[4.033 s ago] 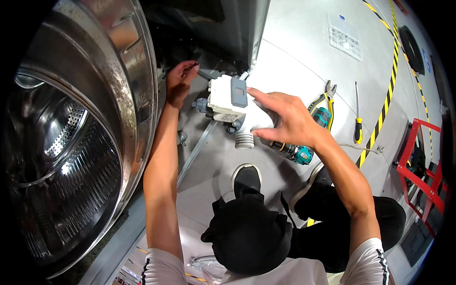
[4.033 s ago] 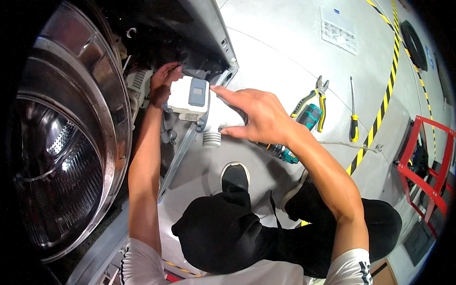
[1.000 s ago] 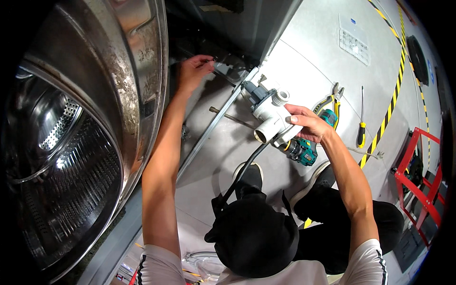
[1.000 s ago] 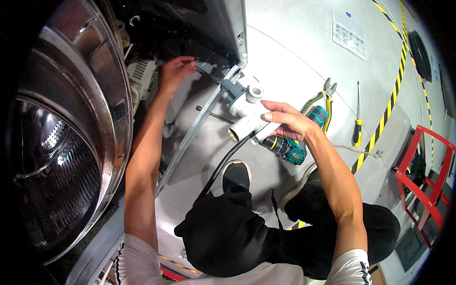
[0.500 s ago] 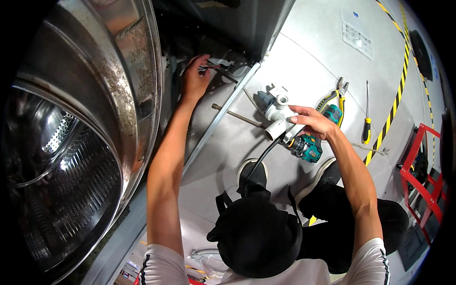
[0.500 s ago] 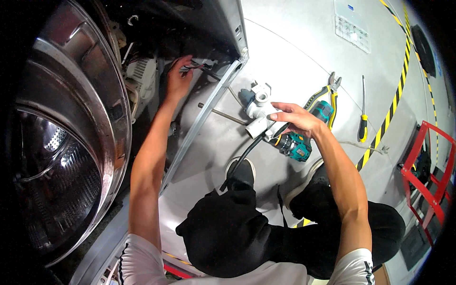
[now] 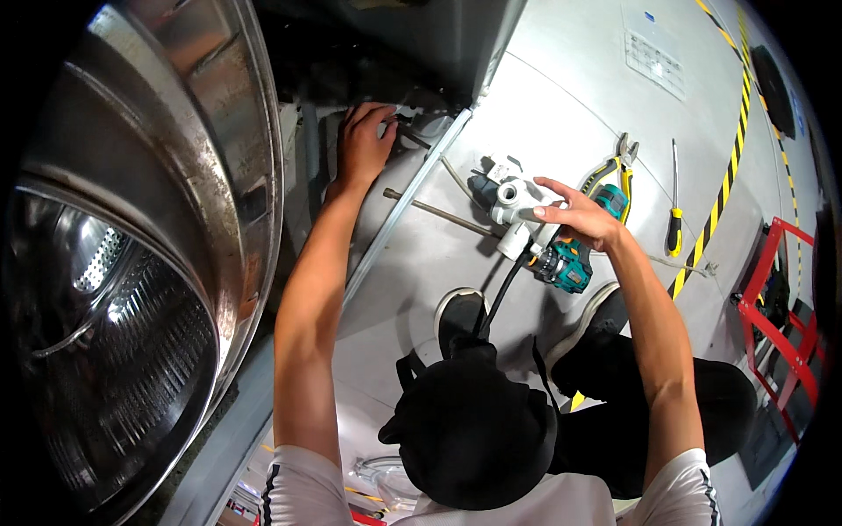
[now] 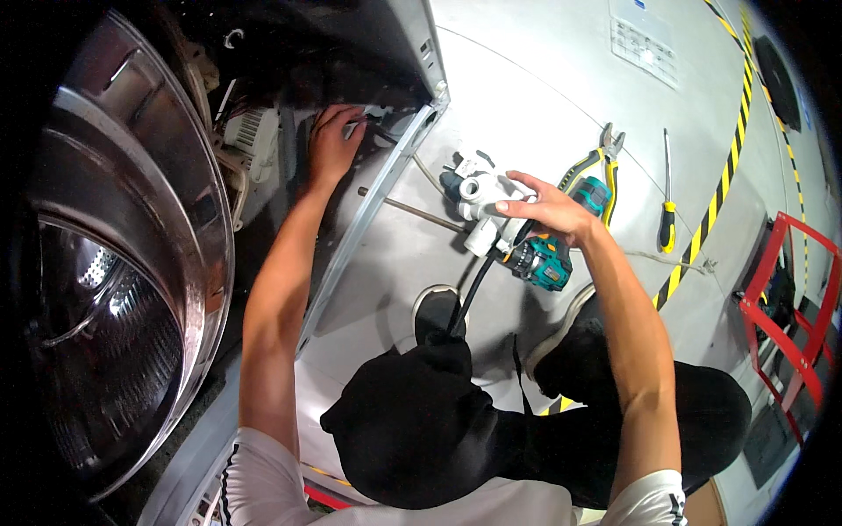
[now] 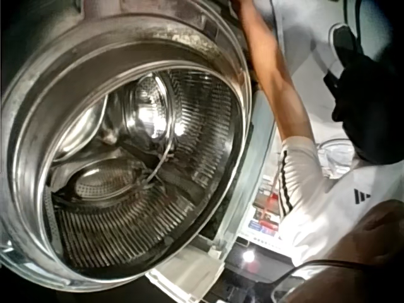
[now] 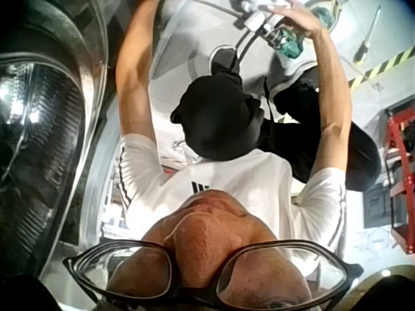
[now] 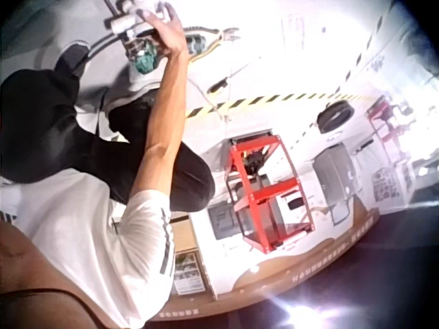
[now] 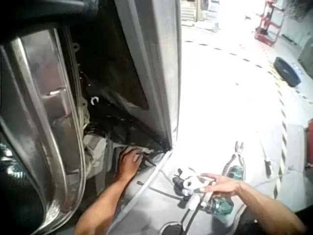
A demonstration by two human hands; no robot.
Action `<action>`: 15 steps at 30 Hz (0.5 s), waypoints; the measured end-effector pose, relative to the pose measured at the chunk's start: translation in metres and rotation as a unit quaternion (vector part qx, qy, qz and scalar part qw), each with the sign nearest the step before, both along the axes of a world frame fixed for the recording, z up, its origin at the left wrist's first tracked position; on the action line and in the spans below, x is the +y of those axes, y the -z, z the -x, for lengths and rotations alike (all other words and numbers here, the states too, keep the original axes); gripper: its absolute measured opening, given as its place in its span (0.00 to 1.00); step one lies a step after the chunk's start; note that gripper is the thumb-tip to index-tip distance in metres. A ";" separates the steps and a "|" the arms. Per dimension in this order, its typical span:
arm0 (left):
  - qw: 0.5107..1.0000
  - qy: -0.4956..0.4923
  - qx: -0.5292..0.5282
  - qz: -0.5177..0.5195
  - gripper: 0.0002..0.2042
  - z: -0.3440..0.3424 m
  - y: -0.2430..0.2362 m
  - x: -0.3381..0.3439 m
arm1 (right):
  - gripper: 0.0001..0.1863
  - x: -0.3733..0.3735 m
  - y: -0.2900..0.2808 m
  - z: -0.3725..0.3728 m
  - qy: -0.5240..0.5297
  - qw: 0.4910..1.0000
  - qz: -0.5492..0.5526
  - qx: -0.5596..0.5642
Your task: The person connects a plastic pump housing and a rubber hose to the bottom of a washing machine by hand and then secures the hose with pliers.
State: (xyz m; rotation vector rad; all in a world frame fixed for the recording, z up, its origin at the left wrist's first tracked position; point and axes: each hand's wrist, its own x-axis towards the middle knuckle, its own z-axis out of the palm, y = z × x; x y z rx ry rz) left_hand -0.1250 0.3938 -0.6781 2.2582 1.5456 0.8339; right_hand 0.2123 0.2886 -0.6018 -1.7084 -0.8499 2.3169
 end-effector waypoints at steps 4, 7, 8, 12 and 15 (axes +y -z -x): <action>1.000 0.015 0.019 0.000 0.12 -0.003 0.009 0.008 | 0.53 -0.031 0.019 0.011 0.147 0.985 -0.051 -0.069; 0.999 0.000 -0.027 0.045 0.09 -0.007 0.017 0.009 | 0.52 -0.057 0.024 0.034 0.243 0.956 -0.115 -0.122; 0.998 0.002 -0.044 0.052 0.08 -0.007 0.018 0.011 | 0.53 -0.069 0.032 0.042 0.293 0.935 -0.156 -0.120; 0.993 -0.015 -0.081 0.079 0.07 -0.006 0.018 0.013 | 0.54 -0.084 0.020 0.081 0.256 0.875 -0.306 -0.274; 0.992 -0.033 -0.083 0.092 0.06 -0.007 0.012 0.013 | 0.52 -0.081 0.026 0.087 0.249 0.860 -0.308 -0.322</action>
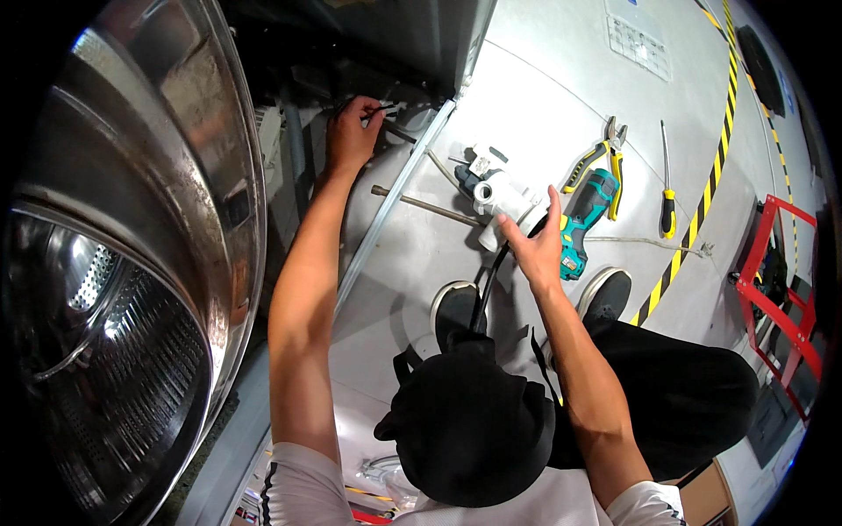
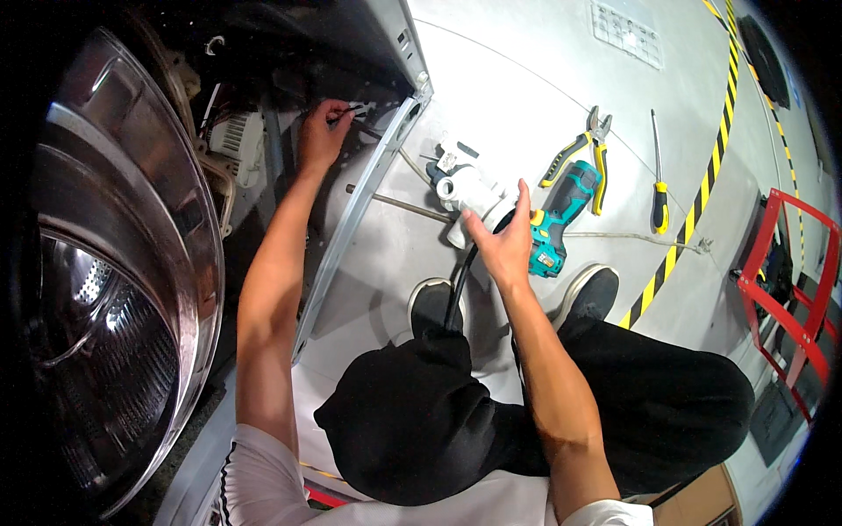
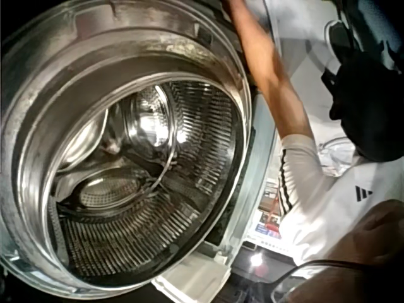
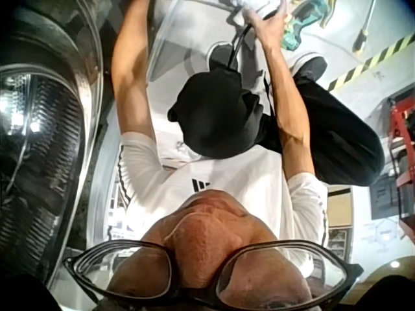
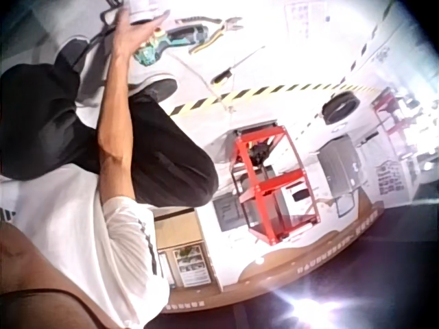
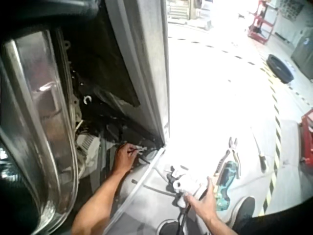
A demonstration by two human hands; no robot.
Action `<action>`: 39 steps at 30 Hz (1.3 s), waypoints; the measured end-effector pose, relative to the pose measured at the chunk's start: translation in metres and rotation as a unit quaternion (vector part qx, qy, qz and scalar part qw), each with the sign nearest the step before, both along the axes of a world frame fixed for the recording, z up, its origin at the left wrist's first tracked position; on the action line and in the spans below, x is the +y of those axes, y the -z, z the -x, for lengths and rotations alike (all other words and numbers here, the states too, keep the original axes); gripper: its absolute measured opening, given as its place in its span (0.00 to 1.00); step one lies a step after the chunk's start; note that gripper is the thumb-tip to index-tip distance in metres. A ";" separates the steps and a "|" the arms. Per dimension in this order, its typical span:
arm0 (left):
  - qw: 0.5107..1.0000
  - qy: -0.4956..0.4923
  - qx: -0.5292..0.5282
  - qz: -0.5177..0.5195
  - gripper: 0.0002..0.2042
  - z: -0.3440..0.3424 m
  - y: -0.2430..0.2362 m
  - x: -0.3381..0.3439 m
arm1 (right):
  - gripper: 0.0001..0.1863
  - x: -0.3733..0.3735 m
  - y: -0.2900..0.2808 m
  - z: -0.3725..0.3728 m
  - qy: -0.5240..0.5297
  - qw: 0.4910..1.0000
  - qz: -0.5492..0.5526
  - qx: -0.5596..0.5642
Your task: The person connects a plastic pump housing and a rubber hose to the bottom of a washing machine by hand and then secures the hose with pliers.
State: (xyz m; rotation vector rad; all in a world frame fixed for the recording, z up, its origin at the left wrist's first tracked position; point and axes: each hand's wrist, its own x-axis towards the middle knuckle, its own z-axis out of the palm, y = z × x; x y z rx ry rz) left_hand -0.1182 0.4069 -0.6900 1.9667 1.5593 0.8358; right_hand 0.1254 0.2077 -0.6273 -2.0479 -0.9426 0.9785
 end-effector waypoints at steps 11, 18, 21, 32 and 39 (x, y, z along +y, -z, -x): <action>0.999 0.046 -0.007 0.020 0.07 0.005 0.010 0.002 | 0.36 -0.003 0.004 -0.049 0.132 0.917 -0.012 0.375; 0.996 0.081 0.039 0.009 0.07 0.004 0.007 0.003 | 0.29 -0.017 0.001 -0.081 0.186 0.820 -0.069 0.537; 0.995 0.085 0.044 0.021 0.07 0.003 0.002 0.004 | 0.26 -0.011 0.000 -0.094 0.231 0.793 -0.097 0.555; 0.991 0.067 0.114 0.007 0.09 -0.002 -0.002 -0.006 | 0.32 -0.010 -0.008 -0.128 0.277 0.623 -0.131 0.719; 0.987 0.080 0.139 -0.005 0.14 -0.003 -0.011 -0.013 | 0.36 -0.020 0.001 -0.112 0.266 0.650 -0.084 0.707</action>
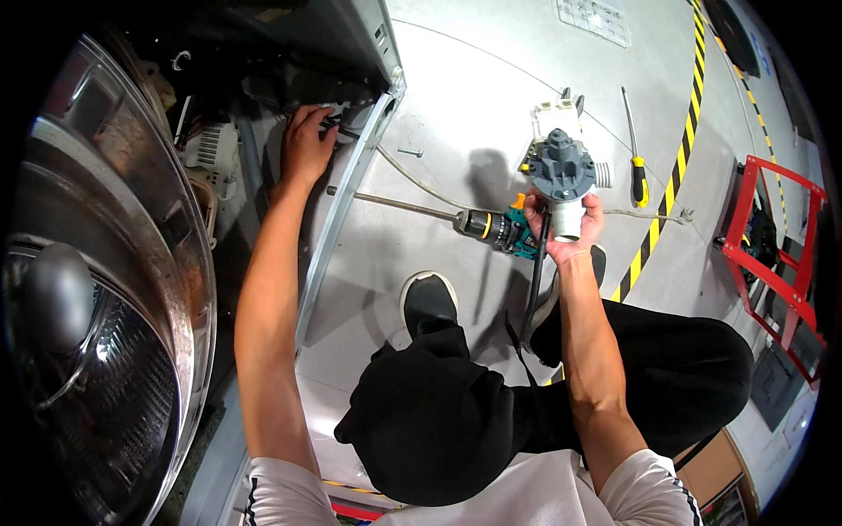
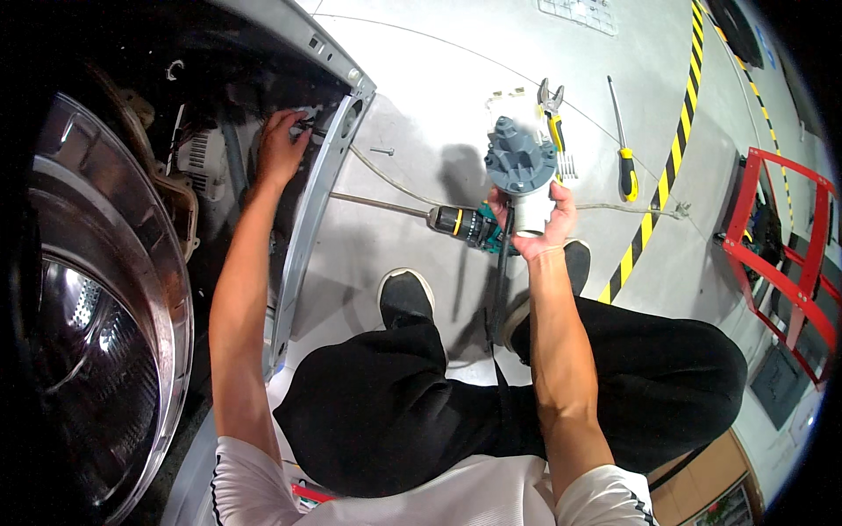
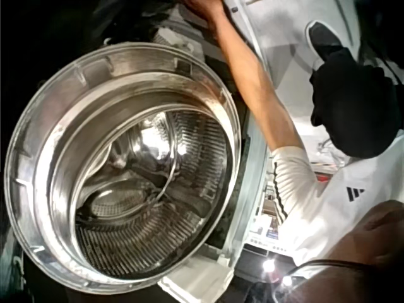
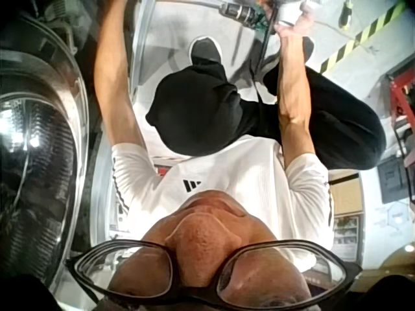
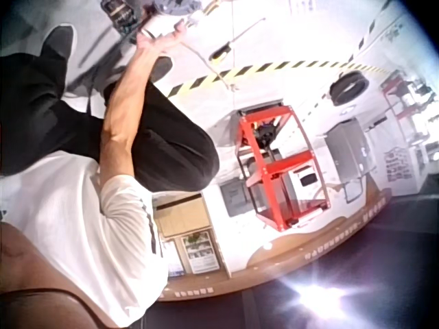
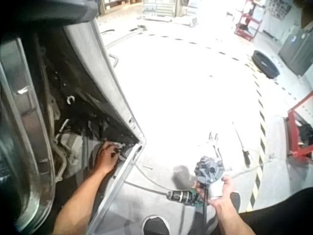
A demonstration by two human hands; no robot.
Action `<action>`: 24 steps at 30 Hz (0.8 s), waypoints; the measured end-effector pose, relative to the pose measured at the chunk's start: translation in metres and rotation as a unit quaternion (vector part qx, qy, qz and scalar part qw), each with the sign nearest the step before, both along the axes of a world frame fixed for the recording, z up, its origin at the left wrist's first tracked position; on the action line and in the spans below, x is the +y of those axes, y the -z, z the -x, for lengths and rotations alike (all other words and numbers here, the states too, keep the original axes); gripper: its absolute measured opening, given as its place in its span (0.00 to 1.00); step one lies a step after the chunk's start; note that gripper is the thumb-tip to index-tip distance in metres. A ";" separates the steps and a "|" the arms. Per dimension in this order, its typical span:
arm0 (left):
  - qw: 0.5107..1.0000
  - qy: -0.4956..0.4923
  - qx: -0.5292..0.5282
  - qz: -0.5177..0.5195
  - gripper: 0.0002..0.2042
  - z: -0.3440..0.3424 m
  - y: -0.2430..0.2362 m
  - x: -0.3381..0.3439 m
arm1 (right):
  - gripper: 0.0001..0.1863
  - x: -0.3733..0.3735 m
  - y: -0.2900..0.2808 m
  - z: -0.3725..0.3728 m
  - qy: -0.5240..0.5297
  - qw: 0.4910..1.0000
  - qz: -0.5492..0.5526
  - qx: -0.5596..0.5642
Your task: The person connects a plastic pump housing and a rubber hose to the bottom of a washing machine by hand and then secures the hose with pliers.
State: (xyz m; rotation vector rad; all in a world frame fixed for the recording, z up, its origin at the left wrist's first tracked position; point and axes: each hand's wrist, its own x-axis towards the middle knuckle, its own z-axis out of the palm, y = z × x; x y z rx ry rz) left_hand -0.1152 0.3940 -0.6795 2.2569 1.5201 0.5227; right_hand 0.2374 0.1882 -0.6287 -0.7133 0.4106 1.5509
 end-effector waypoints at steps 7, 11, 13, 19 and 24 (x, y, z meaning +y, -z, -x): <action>1.000 0.017 -0.019 0.010 0.16 0.001 0.005 -0.002 | 0.32 -0.003 0.017 -0.001 -0.051 0.998 -0.024 0.008; 1.000 0.006 -0.005 0.021 0.16 -0.001 -0.001 -0.007 | 0.36 -0.002 0.012 0.003 -0.064 0.997 -0.034 0.024; 0.999 0.004 -0.005 0.032 0.15 -0.002 -0.001 -0.006 | 0.35 -0.006 0.019 0.000 -0.076 0.993 -0.086 0.018; 0.993 -0.053 -0.109 -0.003 0.10 -0.022 -0.027 -0.014 | 0.35 0.007 -0.003 0.015 -0.078 0.990 -0.102 -0.058; 0.978 0.091 -0.157 -0.105 0.06 -0.059 -0.077 -0.039 | 0.40 0.005 0.002 0.024 -0.062 0.997 -0.052 -0.002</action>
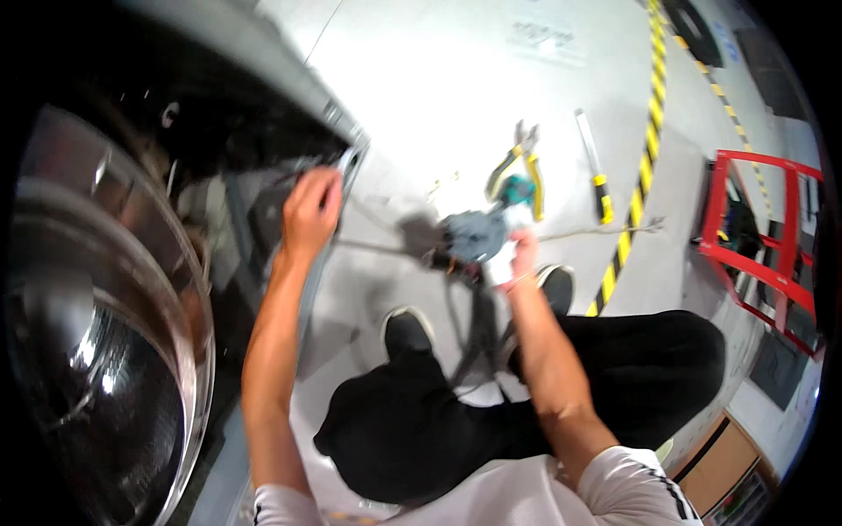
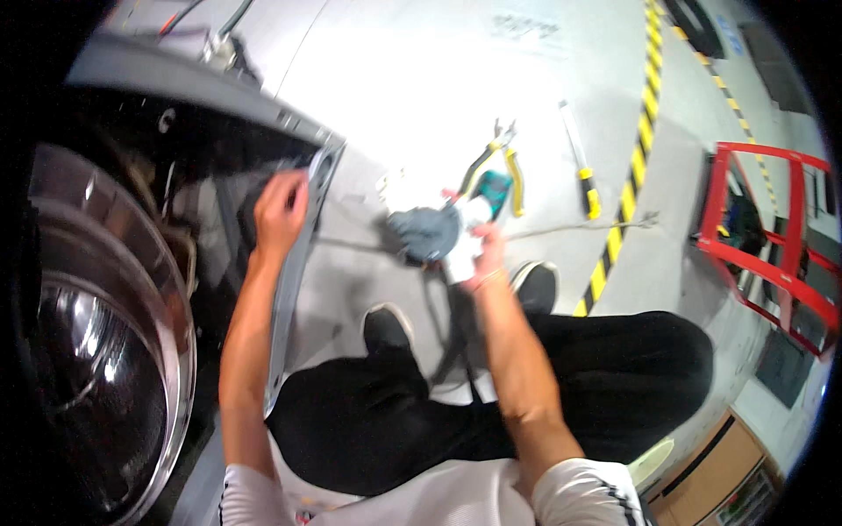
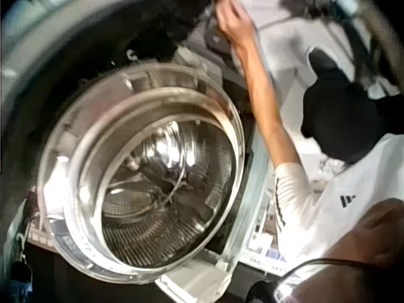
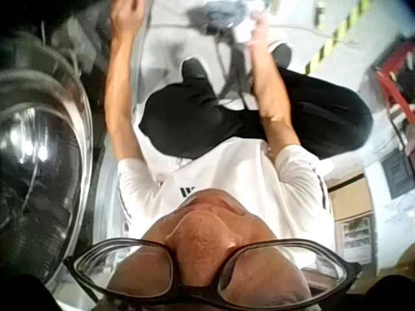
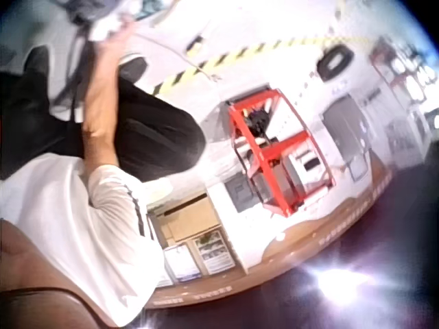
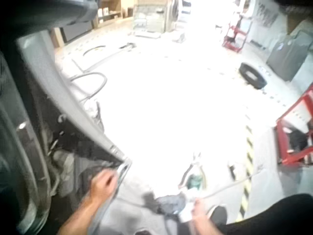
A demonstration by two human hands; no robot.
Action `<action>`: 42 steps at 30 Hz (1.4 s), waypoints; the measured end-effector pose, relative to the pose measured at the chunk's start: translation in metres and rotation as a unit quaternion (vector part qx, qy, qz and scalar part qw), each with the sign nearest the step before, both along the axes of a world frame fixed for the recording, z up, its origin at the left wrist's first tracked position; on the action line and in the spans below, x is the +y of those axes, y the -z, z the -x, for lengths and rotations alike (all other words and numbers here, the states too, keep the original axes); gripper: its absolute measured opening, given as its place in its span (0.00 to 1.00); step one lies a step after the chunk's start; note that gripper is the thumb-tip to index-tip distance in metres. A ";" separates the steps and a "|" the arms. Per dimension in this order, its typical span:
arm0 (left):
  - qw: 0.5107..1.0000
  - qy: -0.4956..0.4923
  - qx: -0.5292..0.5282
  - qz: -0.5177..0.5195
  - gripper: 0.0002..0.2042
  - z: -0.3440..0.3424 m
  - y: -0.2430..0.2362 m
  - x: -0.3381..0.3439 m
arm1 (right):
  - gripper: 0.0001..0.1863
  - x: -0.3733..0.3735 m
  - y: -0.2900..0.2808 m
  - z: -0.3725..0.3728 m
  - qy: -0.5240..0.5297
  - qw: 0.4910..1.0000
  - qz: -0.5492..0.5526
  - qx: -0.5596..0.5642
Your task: The person connects a plastic pump housing and a rubber hose to the bottom of a washing machine by hand and then secures the hose with pliers.
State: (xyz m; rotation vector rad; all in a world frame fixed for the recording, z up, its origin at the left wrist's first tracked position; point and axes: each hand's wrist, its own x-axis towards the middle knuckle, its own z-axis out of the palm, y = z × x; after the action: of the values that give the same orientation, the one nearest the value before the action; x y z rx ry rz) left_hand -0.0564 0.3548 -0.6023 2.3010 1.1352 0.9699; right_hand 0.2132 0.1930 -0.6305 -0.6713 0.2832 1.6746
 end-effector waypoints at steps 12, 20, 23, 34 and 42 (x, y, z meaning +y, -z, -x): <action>0.918 0.052 0.274 0.281 0.11 -0.076 0.041 -0.024 | 0.39 0.008 -0.005 0.024 0.025 0.989 -0.076 0.124; 0.942 0.098 0.267 0.181 0.05 -0.069 0.054 -0.011 | 0.37 0.004 0.008 0.042 0.080 0.924 -0.243 0.284; 0.951 0.079 0.219 0.203 0.06 -0.075 0.048 -0.009 | 0.36 0.003 0.024 0.040 0.050 0.901 -0.307 0.303; 0.748 -0.058 -0.276 0.601 0.16 -0.109 -0.053 0.009 | 0.44 0.015 0.013 0.060 0.041 0.978 -0.105 0.178; 0.682 0.023 -0.427 0.593 0.18 -0.145 -0.108 0.030 | 0.43 0.019 0.033 0.054 0.052 0.836 -0.288 0.464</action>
State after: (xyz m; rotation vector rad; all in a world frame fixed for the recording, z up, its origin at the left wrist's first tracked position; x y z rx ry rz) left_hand 0.0886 0.3851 -0.4943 0.6533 0.8121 0.7328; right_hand 0.1595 0.2117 -0.6637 0.6447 0.4506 1.7461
